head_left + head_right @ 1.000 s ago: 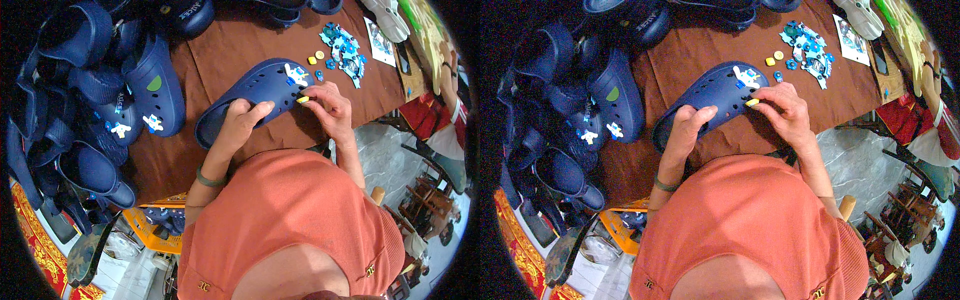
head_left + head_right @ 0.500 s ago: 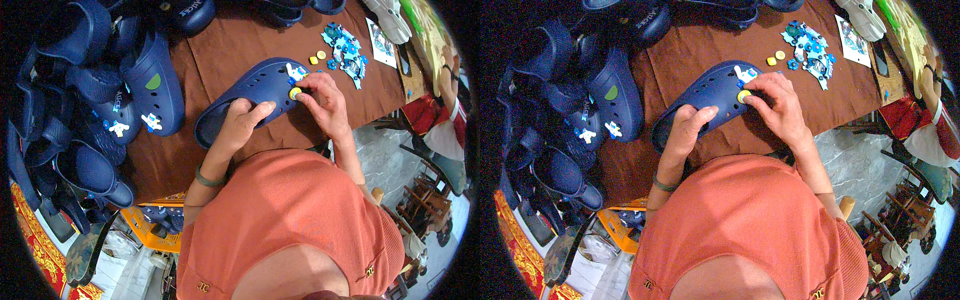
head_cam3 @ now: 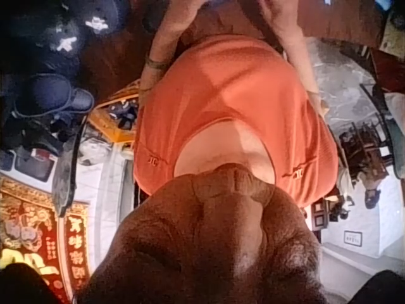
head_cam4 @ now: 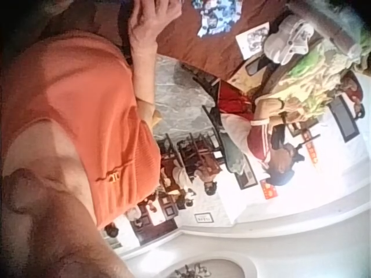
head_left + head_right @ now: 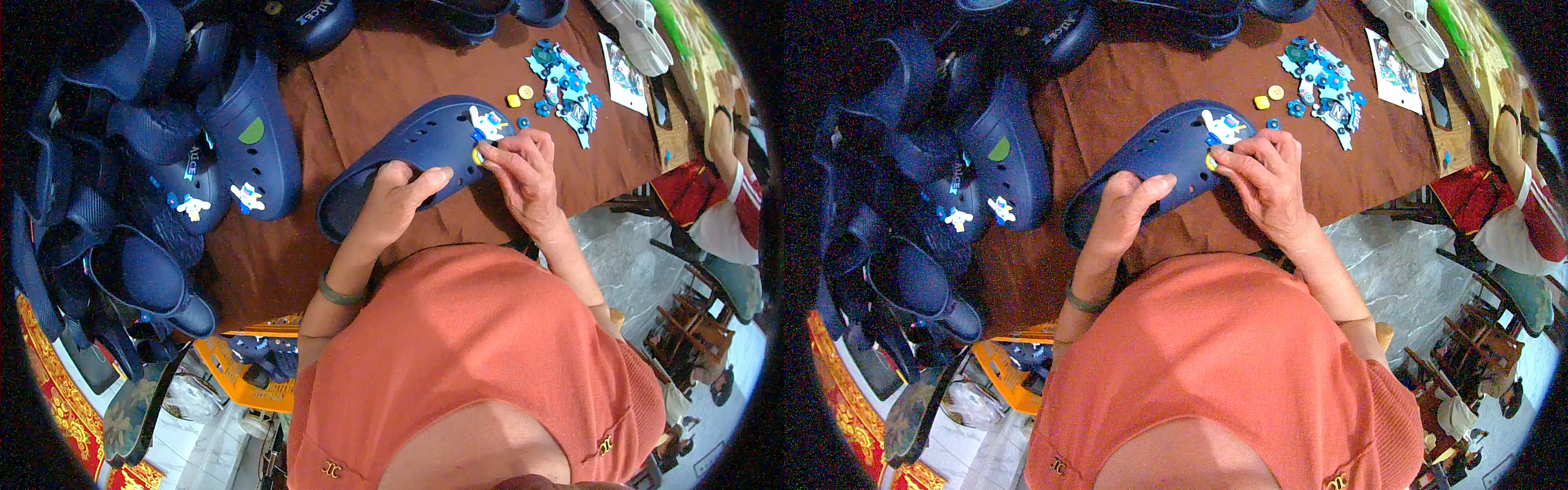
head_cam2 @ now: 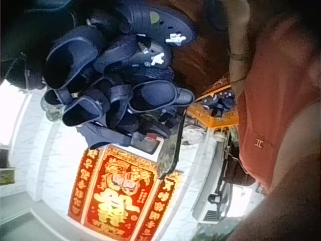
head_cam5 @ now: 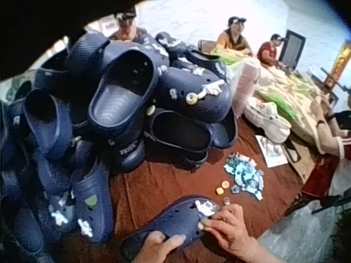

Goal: Attaching decorative charms and pins to blue clogs.

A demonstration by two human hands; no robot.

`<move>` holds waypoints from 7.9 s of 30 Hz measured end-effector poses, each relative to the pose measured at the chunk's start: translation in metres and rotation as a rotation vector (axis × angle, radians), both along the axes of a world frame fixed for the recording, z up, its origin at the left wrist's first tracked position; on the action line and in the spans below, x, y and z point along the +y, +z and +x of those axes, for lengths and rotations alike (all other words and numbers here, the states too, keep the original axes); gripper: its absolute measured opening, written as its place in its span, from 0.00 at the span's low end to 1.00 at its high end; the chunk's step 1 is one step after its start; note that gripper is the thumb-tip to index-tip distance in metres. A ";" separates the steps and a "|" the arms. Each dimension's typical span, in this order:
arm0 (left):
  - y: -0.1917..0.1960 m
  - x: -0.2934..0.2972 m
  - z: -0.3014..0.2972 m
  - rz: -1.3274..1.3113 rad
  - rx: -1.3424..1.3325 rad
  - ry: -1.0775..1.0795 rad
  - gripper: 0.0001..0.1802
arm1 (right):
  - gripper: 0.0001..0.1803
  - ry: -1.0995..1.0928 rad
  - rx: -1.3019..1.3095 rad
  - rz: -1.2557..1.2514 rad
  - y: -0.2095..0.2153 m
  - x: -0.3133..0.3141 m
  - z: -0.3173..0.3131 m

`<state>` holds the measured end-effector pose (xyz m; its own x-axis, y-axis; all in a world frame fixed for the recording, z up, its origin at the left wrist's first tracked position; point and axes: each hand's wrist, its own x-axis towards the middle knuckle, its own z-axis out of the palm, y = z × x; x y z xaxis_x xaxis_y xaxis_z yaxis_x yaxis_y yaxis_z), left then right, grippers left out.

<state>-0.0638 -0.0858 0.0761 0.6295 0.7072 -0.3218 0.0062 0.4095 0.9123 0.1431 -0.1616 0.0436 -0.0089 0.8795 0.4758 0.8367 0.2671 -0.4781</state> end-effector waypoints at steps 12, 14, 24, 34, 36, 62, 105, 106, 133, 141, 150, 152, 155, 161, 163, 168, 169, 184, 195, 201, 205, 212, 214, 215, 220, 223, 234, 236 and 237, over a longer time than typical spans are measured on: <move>-0.009 0.005 -0.005 0.029 0.206 -0.083 0.18 | 0.16 -0.188 0.099 0.082 -0.016 -0.003 -0.012; -0.012 -0.001 -0.001 0.015 0.129 -0.020 0.18 | 0.16 -0.086 0.116 0.041 -0.014 -0.004 -0.006; -0.007 0.000 -0.003 -0.036 0.024 -0.031 0.17 | 0.14 0.285 -0.218 -0.106 0.032 0.024 0.031; -0.013 0.001 -0.001 -0.024 0.016 -0.034 0.19 | 0.13 0.017 -0.251 -0.105 0.026 0.009 0.005; -0.011 0.001 -0.001 0.015 0.085 0.005 0.17 | 0.12 -0.105 -0.214 -0.103 0.023 0.004 -0.002; -0.011 0.002 0.002 -0.025 0.080 -0.012 0.15 | 0.11 -0.133 -0.105 -0.018 0.017 -0.004 -0.002; -0.039 -0.006 0.001 0.699 -0.029 0.235 0.21 | 0.20 0.078 -0.111 0.261 -0.006 -0.003 -0.024; -0.038 -0.007 0.002 0.699 -0.027 0.238 0.21 | 0.20 0.081 -0.111 0.261 -0.007 -0.004 -0.024; -0.024 -0.009 0.006 0.672 0.356 0.028 0.20 | 0.17 0.196 -0.071 0.019 0.019 0.004 -0.005; -0.016 -0.007 0.002 0.691 0.406 -0.040 0.18 | 0.10 0.252 -0.113 -0.025 0.034 0.016 -0.004; -0.018 -0.011 0.003 0.839 0.380 -0.005 0.14 | 0.11 0.393 0.073 -0.204 0.037 0.033 -0.001; -0.016 -0.011 0.004 0.833 0.388 -0.013 0.13 | 0.11 0.401 0.142 -0.255 0.036 0.034 0.000; -0.018 -0.012 0.002 0.819 0.331 -0.033 0.12 | 0.12 0.367 0.236 -0.295 0.033 0.037 -0.002; -0.032 -0.012 0.000 0.901 0.264 -0.061 0.11 | 0.13 0.374 0.236 -0.291 0.032 0.045 -0.002; -0.035 -0.012 0.000 0.937 0.219 -0.034 0.11 | 0.14 0.380 0.244 -0.300 0.032 0.047 -0.002; -0.033 -0.011 0.003 0.919 0.263 -0.029 0.15 | 0.13 0.294 0.201 -0.280 0.032 0.046 -0.006; -0.031 -0.010 0.005 0.925 0.254 -0.033 0.15 | 0.13 0.286 0.195 -0.275 0.029 0.045 -0.005; -0.022 -0.009 0.006 0.570 0.343 0.046 0.19 | 0.05 -0.402 0.270 -0.035 -0.009 -0.020 0.064; -0.003 -0.011 -0.003 0.493 0.150 -0.404 0.23 | 0.16 -0.243 0.101 -0.233 -0.017 0.000 0.066; -0.009 -0.005 -0.003 0.106 0.146 -0.352 0.24 | 0.14 -0.237 0.048 -0.273 -0.024 -0.003 0.069; -0.008 -0.003 -0.004 0.078 0.119 -0.362 0.24 | 0.14 -0.230 -0.147 -0.220 -0.027 -0.004 0.066; -0.017 -0.007 -0.005 0.165 0.162 -0.395 0.21 | 0.19 -0.221 -0.102 -0.171 -0.027 0.001 0.065; -0.022 -0.007 -0.006 0.236 0.140 -0.412 0.22 | 0.19 -0.235 -0.131 -0.227 -0.026 0.002 0.067; -0.021 -0.008 -0.006 0.236 0.138 -0.407 0.22 | 0.18 -0.243 0.097 -0.290 -0.022 0.001 0.065; -0.036 -0.010 -0.008 0.345 0.161 -0.406 0.24 | 0.15 -0.131 0.525 -0.360 0.019 0.009 0.038; -0.025 -0.013 -0.005 0.333 0.085 -0.310 0.25 | 0.13 -0.031 0.495 -0.380 0.040 0.017 0.023; -0.023 -0.009 -0.007 0.332 0.078 -0.388 0.24 | 0.10 0.166 0.041 -0.327 0.045 0.020 -0.002; -0.025 -0.009 -0.007 0.351 0.092 -0.391 0.24 | 0.10 0.159 0.028 -0.344 0.044 0.019 -0.001; -0.026 -0.009 -0.006 0.370 0.084 -0.375 0.24 | 0.11 0.180 0.038 -0.332 0.043 0.019 0.000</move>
